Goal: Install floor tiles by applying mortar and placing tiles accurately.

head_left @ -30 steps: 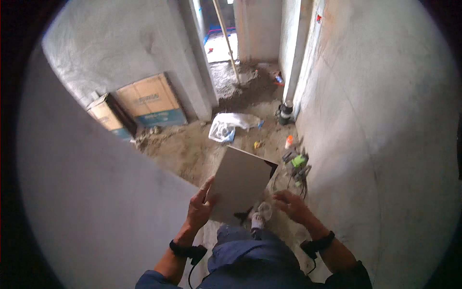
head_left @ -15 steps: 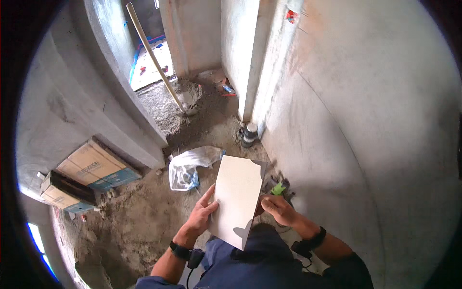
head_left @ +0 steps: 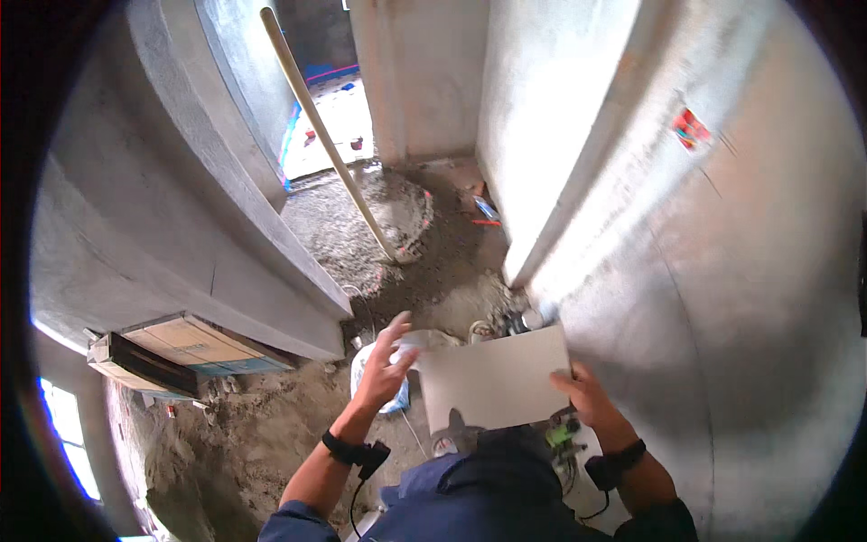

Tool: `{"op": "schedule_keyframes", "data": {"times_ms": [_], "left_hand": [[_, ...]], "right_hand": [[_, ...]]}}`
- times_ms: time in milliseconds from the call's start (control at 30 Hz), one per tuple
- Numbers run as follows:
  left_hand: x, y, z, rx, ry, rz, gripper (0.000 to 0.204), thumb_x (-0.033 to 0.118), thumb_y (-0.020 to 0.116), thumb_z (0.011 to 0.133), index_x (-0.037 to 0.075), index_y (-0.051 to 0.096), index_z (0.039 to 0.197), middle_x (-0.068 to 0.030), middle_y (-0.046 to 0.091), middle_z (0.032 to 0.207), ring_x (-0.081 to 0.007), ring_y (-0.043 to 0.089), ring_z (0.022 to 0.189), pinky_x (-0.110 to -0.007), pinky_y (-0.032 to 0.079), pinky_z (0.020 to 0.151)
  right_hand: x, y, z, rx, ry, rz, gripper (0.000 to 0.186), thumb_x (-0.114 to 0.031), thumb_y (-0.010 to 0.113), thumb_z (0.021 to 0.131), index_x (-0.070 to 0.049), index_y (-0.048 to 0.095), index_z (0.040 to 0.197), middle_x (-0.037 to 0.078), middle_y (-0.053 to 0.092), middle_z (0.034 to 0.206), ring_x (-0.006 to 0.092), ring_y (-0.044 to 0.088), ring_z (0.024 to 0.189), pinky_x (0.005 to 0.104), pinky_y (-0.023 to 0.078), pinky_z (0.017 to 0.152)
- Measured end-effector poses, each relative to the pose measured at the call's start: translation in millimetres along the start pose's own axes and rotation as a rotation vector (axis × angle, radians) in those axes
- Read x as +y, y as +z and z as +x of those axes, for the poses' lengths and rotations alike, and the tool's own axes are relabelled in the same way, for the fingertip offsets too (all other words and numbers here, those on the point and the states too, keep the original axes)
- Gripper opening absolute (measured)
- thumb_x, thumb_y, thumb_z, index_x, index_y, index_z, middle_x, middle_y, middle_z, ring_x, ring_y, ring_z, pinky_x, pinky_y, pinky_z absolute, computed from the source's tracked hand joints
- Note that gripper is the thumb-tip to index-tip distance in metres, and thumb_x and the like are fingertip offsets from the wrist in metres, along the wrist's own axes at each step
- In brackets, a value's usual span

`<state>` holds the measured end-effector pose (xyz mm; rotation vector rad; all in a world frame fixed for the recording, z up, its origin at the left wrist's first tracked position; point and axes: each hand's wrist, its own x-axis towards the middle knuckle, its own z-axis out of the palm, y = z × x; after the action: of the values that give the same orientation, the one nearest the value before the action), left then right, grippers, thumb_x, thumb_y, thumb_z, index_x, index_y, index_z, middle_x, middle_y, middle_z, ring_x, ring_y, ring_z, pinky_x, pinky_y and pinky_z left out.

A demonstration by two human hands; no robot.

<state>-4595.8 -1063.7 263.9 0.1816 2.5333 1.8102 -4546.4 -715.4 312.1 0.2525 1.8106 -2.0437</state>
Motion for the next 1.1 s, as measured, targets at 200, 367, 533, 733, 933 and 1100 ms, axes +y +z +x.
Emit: {"op": "schedule_keyframes", "data": {"times_ms": [200,367,533,733,933,1100], "left_hand": [[-137.4,37.6,134.6,0.065,-0.645,-0.937,0.053,0.037,0.051,0.098,0.008,0.039,0.141,-0.0155,0.052,0.132,-0.0265,0.050,0.120,-0.038,0.040,0.101],[-37.3,90.0,299.5,-0.292,-0.794,-1.194,0.067,0.058,0.040,0.095,0.005,0.043,0.136,-0.0140,0.053,0.130,-0.0286,0.051,0.117,-0.046,0.038,0.101],[1.3,73.8,422.4,-0.134,-0.754,-1.223,0.070,0.064,0.043,0.091,0.010,0.044,0.136,-0.0114,0.052,0.133,-0.0282,0.049,0.122,-0.048,0.035,0.105],[12.9,61.5,554.2,-0.102,-0.592,-1.165,0.048,0.053,0.054,0.092,0.011,0.057,0.116,-0.0040,0.063,0.100,-0.0209,0.060,0.093,-0.042,0.048,0.085],[-29.1,30.4,677.5,-0.164,-0.621,-1.167,0.051,0.056,0.049,0.093,0.008,0.062,0.104,-0.0056,0.066,0.090,-0.0171,0.062,0.081,-0.035,0.050,0.074],[-85.6,-23.8,795.7,-0.194,-0.781,-1.114,0.068,0.068,0.043,0.090,0.010,0.052,0.123,-0.0001,0.043,0.075,-0.0147,0.044,0.068,-0.031,0.042,0.061]], "right_hand": [[-26.7,-21.8,191.4,0.069,-0.210,-0.105,0.029,-0.013,0.063,0.086,0.002,0.056,0.110,0.005,0.060,0.094,0.0127,0.055,0.084,0.0312,0.046,0.070],[-85.0,-30.7,311.9,0.083,-0.426,-0.351,0.035,-0.020,0.063,0.086,0.004,0.055,0.110,0.015,0.064,0.089,0.0237,0.063,0.079,0.0367,0.049,0.069],[-168.3,-36.7,385.2,-0.243,-0.458,-0.805,0.043,-0.031,0.068,0.084,-0.004,0.057,0.116,0.019,0.067,0.094,0.0371,0.067,0.087,0.0421,0.052,0.072],[-214.5,-36.5,481.3,-0.269,-0.747,-0.941,0.054,-0.045,0.070,0.081,-0.004,0.059,0.114,0.016,0.068,0.092,0.0353,0.066,0.082,0.0422,0.053,0.069],[-257.3,-11.1,584.1,-0.195,-0.759,-0.867,0.050,-0.046,0.060,0.089,-0.002,0.059,0.113,0.019,0.067,0.101,0.0352,0.067,0.085,0.0421,0.053,0.072],[-289.2,8.1,704.0,-0.014,-0.641,-0.743,0.059,-0.049,0.057,0.091,0.003,0.057,0.118,0.022,0.065,0.105,0.0376,0.065,0.095,0.0401,0.052,0.079]]}}
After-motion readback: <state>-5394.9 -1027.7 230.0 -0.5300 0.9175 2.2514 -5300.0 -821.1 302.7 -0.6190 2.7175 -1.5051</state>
